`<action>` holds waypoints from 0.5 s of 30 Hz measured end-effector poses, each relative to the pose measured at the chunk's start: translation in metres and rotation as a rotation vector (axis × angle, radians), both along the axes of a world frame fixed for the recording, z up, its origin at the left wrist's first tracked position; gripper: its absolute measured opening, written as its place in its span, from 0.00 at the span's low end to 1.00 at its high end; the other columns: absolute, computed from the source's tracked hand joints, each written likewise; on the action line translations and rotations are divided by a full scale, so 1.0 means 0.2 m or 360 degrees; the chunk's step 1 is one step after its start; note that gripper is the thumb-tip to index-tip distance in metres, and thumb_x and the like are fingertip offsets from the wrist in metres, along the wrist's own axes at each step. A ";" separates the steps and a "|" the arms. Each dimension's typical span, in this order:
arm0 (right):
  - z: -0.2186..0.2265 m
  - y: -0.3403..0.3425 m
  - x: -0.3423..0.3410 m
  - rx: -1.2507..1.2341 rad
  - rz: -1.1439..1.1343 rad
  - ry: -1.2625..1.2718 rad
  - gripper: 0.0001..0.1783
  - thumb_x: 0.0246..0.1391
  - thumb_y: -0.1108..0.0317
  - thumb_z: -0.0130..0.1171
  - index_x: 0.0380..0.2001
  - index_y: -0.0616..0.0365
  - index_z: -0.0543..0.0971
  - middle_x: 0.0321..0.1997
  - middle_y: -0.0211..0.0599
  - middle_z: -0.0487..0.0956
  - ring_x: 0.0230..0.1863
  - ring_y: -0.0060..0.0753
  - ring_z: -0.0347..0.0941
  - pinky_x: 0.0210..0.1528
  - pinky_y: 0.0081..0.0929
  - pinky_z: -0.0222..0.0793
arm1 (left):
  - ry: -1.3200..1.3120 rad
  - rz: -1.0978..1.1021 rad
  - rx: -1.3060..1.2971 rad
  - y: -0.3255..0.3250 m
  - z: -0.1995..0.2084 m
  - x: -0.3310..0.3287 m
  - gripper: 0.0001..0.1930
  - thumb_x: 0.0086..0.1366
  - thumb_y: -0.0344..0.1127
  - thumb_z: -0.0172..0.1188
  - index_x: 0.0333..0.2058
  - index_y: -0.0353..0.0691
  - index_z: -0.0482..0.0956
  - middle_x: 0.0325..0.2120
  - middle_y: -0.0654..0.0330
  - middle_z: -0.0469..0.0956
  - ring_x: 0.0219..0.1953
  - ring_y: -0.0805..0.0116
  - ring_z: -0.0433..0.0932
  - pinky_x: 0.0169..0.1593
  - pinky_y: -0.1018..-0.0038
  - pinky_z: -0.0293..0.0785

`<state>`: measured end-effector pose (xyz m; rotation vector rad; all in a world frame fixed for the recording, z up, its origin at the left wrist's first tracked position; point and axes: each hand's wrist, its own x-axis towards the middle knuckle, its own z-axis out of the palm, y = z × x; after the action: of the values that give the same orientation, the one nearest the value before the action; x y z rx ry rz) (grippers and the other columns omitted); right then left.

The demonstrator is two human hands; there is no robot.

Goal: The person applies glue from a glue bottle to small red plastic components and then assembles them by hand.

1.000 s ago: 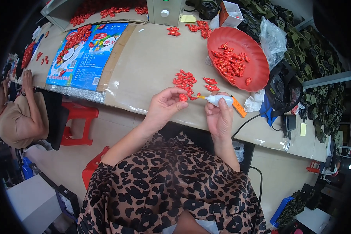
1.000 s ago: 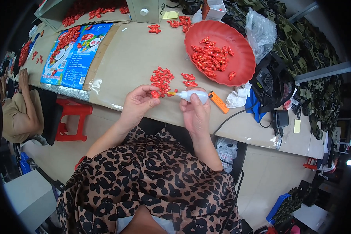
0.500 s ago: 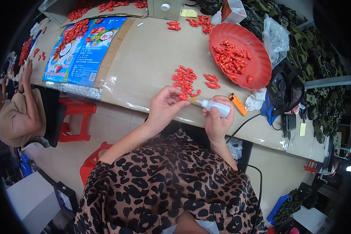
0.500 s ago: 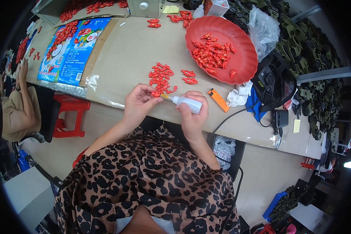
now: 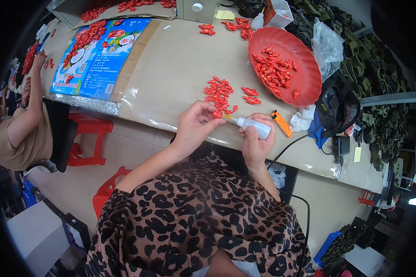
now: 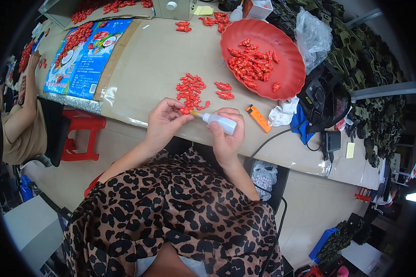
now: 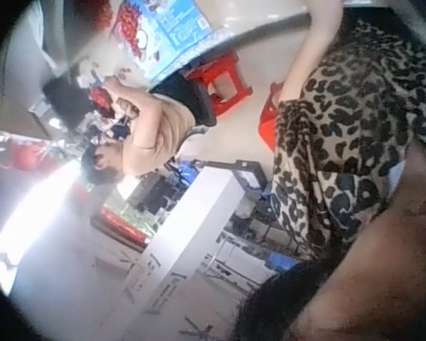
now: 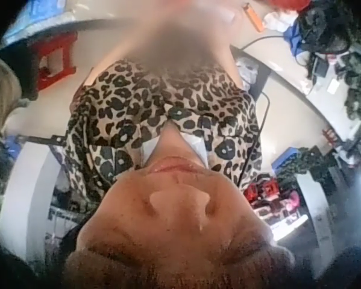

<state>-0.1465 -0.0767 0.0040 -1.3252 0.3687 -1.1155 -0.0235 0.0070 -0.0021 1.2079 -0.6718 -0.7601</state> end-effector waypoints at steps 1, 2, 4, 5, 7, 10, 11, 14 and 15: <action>0.00 0.00 0.00 0.0008 -0.0007 0.0000 0.13 0.46 0.71 0.54 0.34 0.60 0.63 0.36 0.41 0.65 0.25 0.25 0.66 0.25 0.18 0.63 | 0.0001 0.0000 0.0000 0.00 0.00 0.00 0.12 0.49 0.21 0.58 0.32 0.31 0.66 0.28 0.60 0.70 0.30 0.79 0.71 0.35 0.84 0.70; 0.00 0.00 0.00 0.0008 -0.0007 0.0001 0.13 0.46 0.71 0.54 0.34 0.60 0.63 0.36 0.41 0.65 0.25 0.25 0.66 0.25 0.18 0.63 | 0.0007 -0.0003 -0.0005 0.00 0.01 0.00 0.12 0.49 0.21 0.58 0.32 0.31 0.66 0.28 0.60 0.70 0.30 0.79 0.71 0.35 0.84 0.70; 0.00 0.00 0.00 -0.0014 -0.0007 0.0003 0.13 0.46 0.71 0.54 0.34 0.60 0.63 0.36 0.41 0.65 0.25 0.25 0.66 0.25 0.18 0.63 | 0.0013 -0.0004 -0.0011 0.00 0.01 0.00 0.12 0.48 0.21 0.58 0.32 0.31 0.66 0.28 0.60 0.70 0.30 0.79 0.71 0.35 0.84 0.70; 0.00 0.00 0.00 -0.0014 -0.0006 0.0004 0.13 0.46 0.71 0.54 0.34 0.60 0.63 0.36 0.41 0.65 0.25 0.25 0.66 0.25 0.18 0.63 | 0.0009 -0.0004 -0.0008 0.00 0.01 0.00 0.12 0.48 0.21 0.58 0.32 0.31 0.66 0.28 0.60 0.71 0.30 0.79 0.71 0.35 0.84 0.70; 0.00 0.00 0.00 -0.0057 -0.0009 -0.0011 0.13 0.46 0.71 0.54 0.34 0.60 0.63 0.36 0.41 0.65 0.25 0.25 0.66 0.25 0.17 0.63 | 0.0006 -0.0003 -0.0005 0.00 0.01 0.00 0.12 0.48 0.21 0.58 0.32 0.32 0.66 0.28 0.60 0.71 0.30 0.79 0.71 0.34 0.84 0.70; 0.00 0.00 0.00 -0.0033 -0.0012 -0.0005 0.13 0.46 0.71 0.54 0.34 0.60 0.63 0.36 0.41 0.65 0.25 0.25 0.66 0.25 0.17 0.63 | 0.0007 -0.0001 0.0012 0.00 0.01 0.00 0.13 0.48 0.21 0.59 0.32 0.32 0.66 0.28 0.60 0.71 0.30 0.79 0.71 0.34 0.85 0.70; 0.00 0.00 0.00 -0.0033 -0.0011 -0.0004 0.13 0.46 0.71 0.54 0.34 0.60 0.63 0.36 0.41 0.65 0.25 0.25 0.66 0.25 0.17 0.63 | -0.0002 0.0000 0.0006 0.00 0.01 0.00 0.13 0.48 0.21 0.59 0.32 0.32 0.66 0.28 0.60 0.70 0.30 0.79 0.71 0.34 0.85 0.70; 0.00 0.00 0.00 -0.0053 -0.0005 0.0005 0.13 0.46 0.71 0.54 0.34 0.60 0.63 0.36 0.41 0.65 0.25 0.25 0.65 0.25 0.17 0.63 | -0.0001 0.0003 -0.0009 0.00 0.01 0.00 0.13 0.48 0.22 0.59 0.32 0.32 0.66 0.28 0.61 0.70 0.30 0.79 0.71 0.34 0.85 0.70; 0.00 0.00 0.00 -0.0055 -0.0006 0.0004 0.13 0.46 0.71 0.54 0.34 0.60 0.63 0.36 0.41 0.65 0.25 0.25 0.65 0.25 0.17 0.63 | 0.0009 0.0005 -0.0018 0.00 0.00 0.00 0.13 0.48 0.22 0.59 0.32 0.32 0.66 0.28 0.61 0.71 0.30 0.79 0.71 0.34 0.85 0.70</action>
<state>-0.1465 -0.0766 0.0041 -1.3571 0.3550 -1.1277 -0.0239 0.0071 -0.0014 1.1960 -0.6685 -0.7562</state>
